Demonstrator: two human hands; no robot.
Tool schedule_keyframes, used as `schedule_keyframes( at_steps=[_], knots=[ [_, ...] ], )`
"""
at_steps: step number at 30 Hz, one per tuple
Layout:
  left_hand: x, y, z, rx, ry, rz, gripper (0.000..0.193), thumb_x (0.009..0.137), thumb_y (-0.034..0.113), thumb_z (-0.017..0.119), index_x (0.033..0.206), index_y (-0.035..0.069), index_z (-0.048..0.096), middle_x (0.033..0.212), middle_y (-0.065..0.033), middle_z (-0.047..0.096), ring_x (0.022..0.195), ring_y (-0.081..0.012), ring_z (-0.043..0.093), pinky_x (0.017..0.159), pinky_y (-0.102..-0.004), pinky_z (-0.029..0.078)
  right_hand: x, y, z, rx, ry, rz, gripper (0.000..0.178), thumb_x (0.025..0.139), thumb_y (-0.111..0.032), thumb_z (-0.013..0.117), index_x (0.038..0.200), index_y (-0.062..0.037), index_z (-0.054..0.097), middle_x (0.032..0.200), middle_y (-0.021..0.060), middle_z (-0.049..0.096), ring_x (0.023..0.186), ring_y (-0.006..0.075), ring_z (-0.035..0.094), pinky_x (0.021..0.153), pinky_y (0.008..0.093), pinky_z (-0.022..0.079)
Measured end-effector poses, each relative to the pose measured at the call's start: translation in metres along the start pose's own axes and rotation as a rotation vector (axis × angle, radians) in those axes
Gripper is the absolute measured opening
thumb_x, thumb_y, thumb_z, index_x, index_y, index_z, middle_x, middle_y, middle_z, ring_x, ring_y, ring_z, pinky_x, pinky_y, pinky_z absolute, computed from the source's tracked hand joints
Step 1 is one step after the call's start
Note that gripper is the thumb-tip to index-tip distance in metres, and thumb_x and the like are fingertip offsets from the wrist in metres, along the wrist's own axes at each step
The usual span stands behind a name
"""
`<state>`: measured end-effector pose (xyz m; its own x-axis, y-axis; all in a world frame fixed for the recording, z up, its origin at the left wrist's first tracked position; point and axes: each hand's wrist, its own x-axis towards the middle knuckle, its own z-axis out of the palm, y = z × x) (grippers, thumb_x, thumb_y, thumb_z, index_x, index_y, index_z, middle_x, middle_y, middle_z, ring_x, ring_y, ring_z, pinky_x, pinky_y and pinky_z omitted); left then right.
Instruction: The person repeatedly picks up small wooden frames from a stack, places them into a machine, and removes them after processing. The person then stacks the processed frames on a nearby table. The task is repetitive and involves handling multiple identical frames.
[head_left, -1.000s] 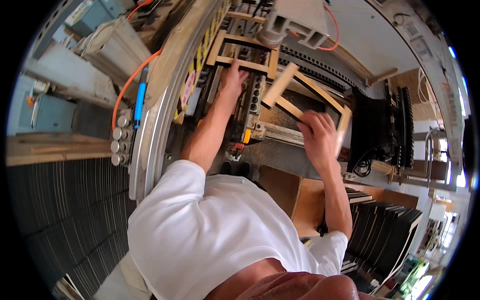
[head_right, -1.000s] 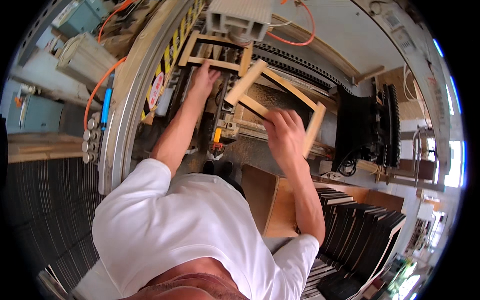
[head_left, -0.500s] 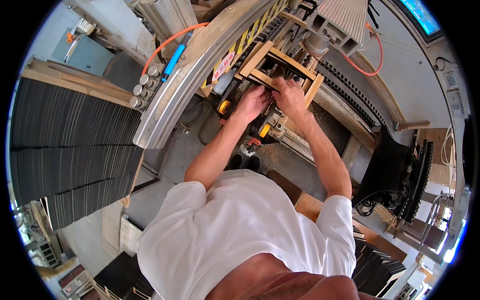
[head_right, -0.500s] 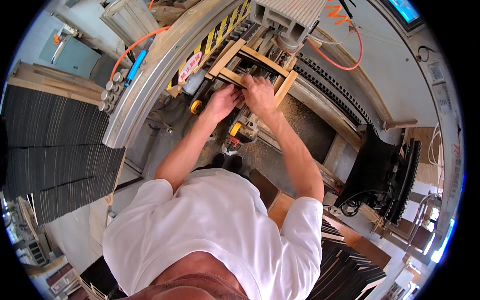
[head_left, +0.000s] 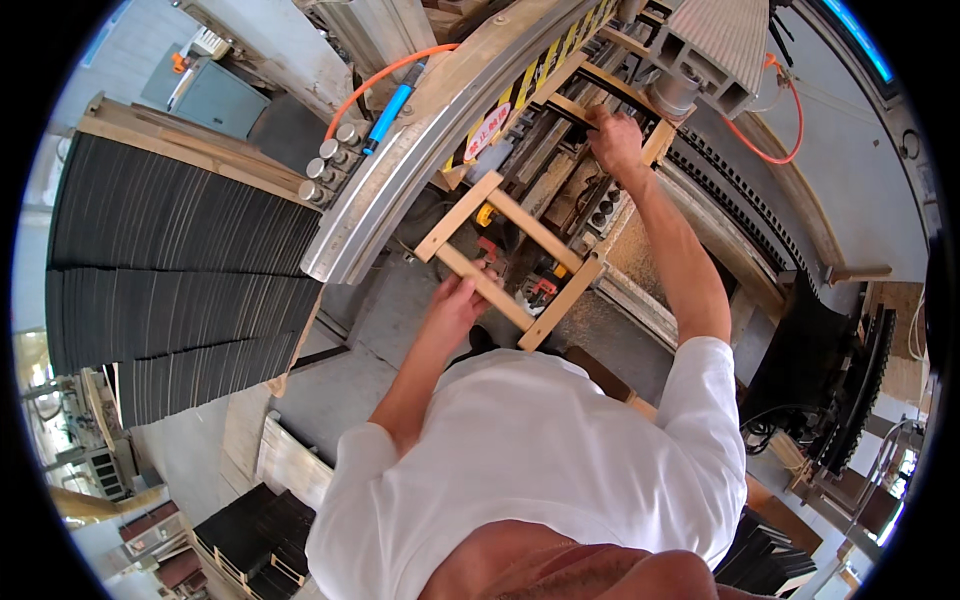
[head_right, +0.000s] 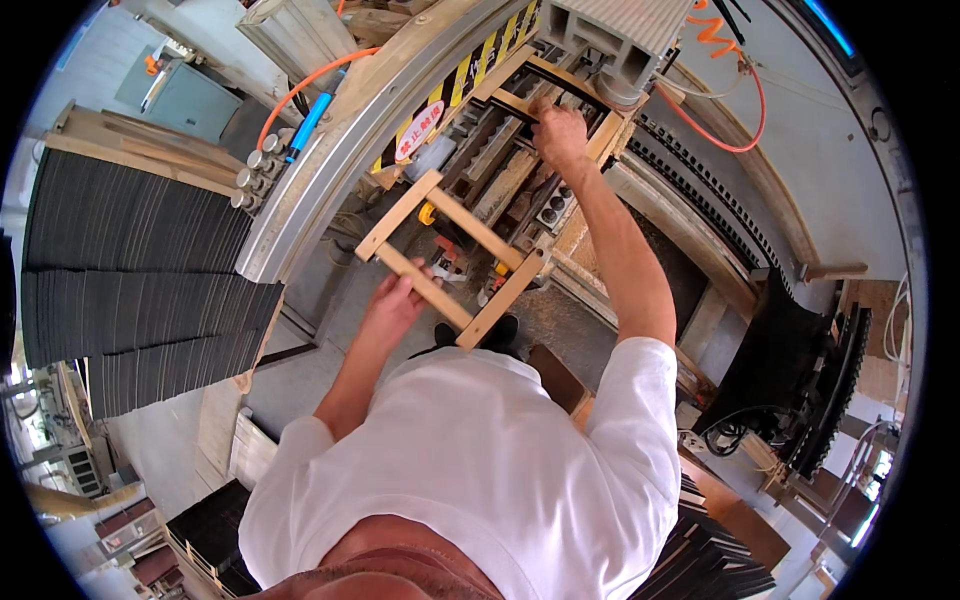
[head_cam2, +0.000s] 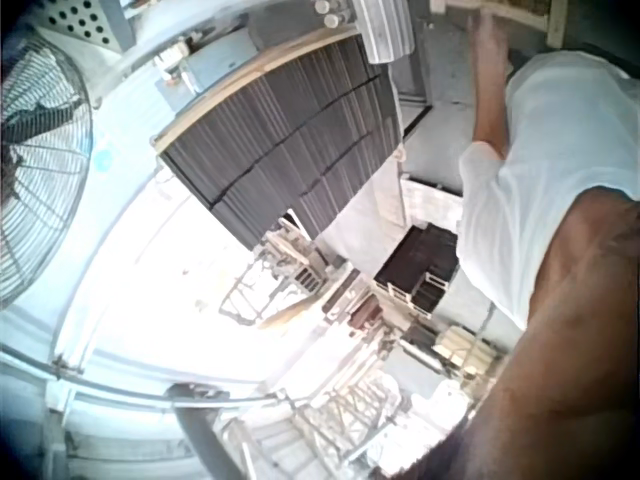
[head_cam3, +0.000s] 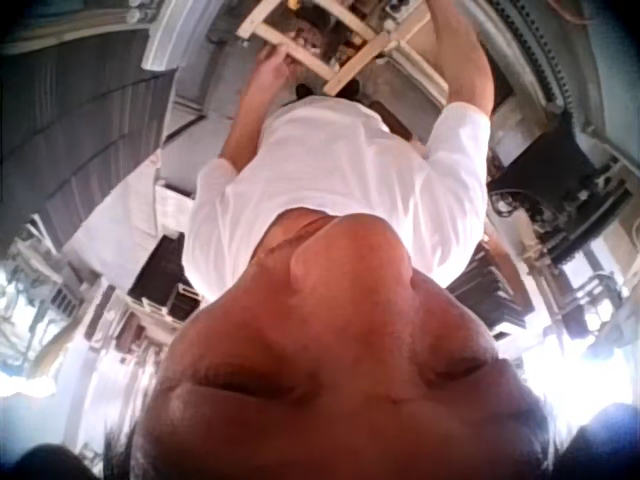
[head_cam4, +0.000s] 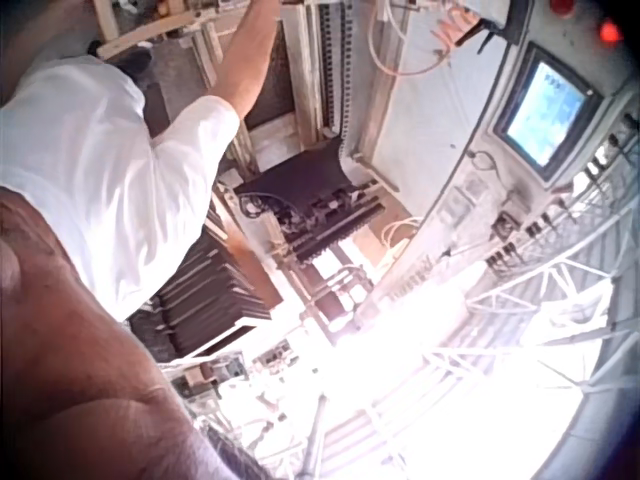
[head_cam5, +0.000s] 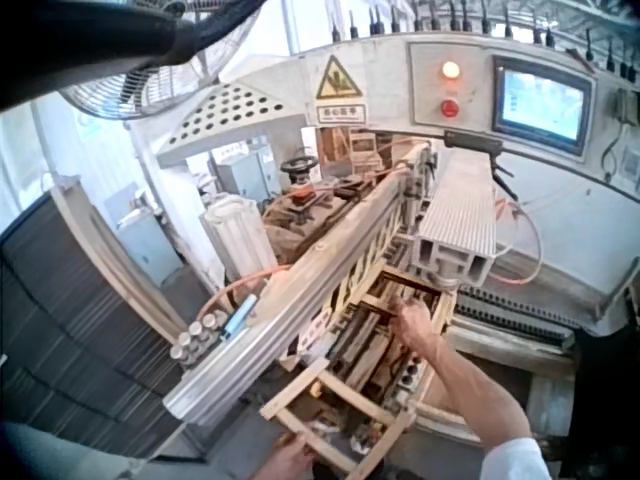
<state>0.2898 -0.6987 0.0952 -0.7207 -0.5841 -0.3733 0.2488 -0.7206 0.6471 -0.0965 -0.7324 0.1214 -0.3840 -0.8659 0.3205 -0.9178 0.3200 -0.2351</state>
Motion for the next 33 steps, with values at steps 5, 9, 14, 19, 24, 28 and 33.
schedule_keyframes(
  at_steps=[5,9,14,19,24,28,33],
  knots=[
    [-0.047,0.013,-0.030,0.050,0.025,-0.002,0.032,0.095,0.017,0.048,0.125,0.005,0.047,0.113,-0.0085,0.057,0.110,-0.0247,0.055,0.094,-0.0372,0.044,0.027,0.002,0.004,-0.356,0.009,-0.106,0.027,0.071,-0.007,0.063,0.096,-0.0056,0.052,0.081,0.0153,0.065,0.092,0.0307,0.058,0.079,0.0397,0.040],
    [-0.062,0.026,-0.055,0.089,0.084,-0.016,0.031,0.095,0.017,0.049,0.123,0.005,0.048,0.110,-0.0085,0.057,0.108,-0.0244,0.056,0.094,-0.0381,0.044,0.059,0.015,0.010,-0.608,-0.081,-0.084,0.027,0.075,-0.009,0.064,0.098,-0.0047,0.051,0.079,0.0139,0.066,0.094,0.0286,0.057,0.080,0.0369,0.036],
    [-0.074,0.028,-0.100,0.069,0.191,0.012,0.034,0.094,0.020,0.052,0.124,0.003,0.046,0.110,-0.0090,0.057,0.106,-0.0241,0.057,0.094,-0.0385,0.045,0.088,0.017,0.005,-0.685,-0.216,0.025,0.027,0.078,-0.003,0.060,0.103,-0.0052,0.051,0.084,0.0129,0.066,0.094,0.0275,0.058,0.083,0.0370,0.037],
    [-0.071,0.023,-0.125,-0.018,0.261,0.050,0.033,0.092,0.024,0.056,0.119,0.005,0.050,0.111,-0.0078,0.058,0.106,-0.0234,0.057,0.091,-0.0380,0.046,0.110,0.042,0.012,-0.665,-0.177,0.068,0.027,0.081,-0.004,0.058,0.107,-0.0075,0.053,0.086,0.0126,0.066,0.092,0.0290,0.060,0.088,0.0403,0.039],
    [-0.062,0.010,-0.120,-0.051,0.324,0.068,0.033,0.092,0.026,0.058,0.116,0.006,0.051,0.111,-0.0072,0.059,0.107,-0.0222,0.056,0.090,-0.0372,0.046,0.131,0.057,0.010,-0.525,-0.334,0.030,0.027,0.079,0.000,0.057,0.105,-0.0082,0.056,0.087,0.0132,0.065,0.091,0.0316,0.062,0.086,0.0448,0.042],
    [-0.044,-0.005,-0.120,-0.085,0.317,0.032,0.034,0.092,0.027,0.058,0.117,0.006,0.050,0.111,-0.0068,0.059,0.105,-0.0213,0.057,0.091,-0.0369,0.045,0.139,0.075,0.012,-0.388,-0.313,-0.002,0.018,0.078,-0.004,0.059,0.096,-0.0052,0.059,0.088,0.0160,0.064,0.090,0.0346,0.062,0.074,0.0462,0.049],
    [-0.027,-0.020,-0.110,-0.093,0.319,-0.005,0.035,0.092,0.027,0.057,0.118,0.006,0.050,0.111,-0.0067,0.060,0.103,-0.0203,0.057,0.090,-0.0366,0.045,0.141,0.087,0.020,-0.418,-0.307,-0.033,0.012,0.075,-0.004,0.063,0.086,-0.0053,0.059,0.083,0.0158,0.064,0.081,0.0361,0.062,0.067,0.0465,0.050]
  ],
)
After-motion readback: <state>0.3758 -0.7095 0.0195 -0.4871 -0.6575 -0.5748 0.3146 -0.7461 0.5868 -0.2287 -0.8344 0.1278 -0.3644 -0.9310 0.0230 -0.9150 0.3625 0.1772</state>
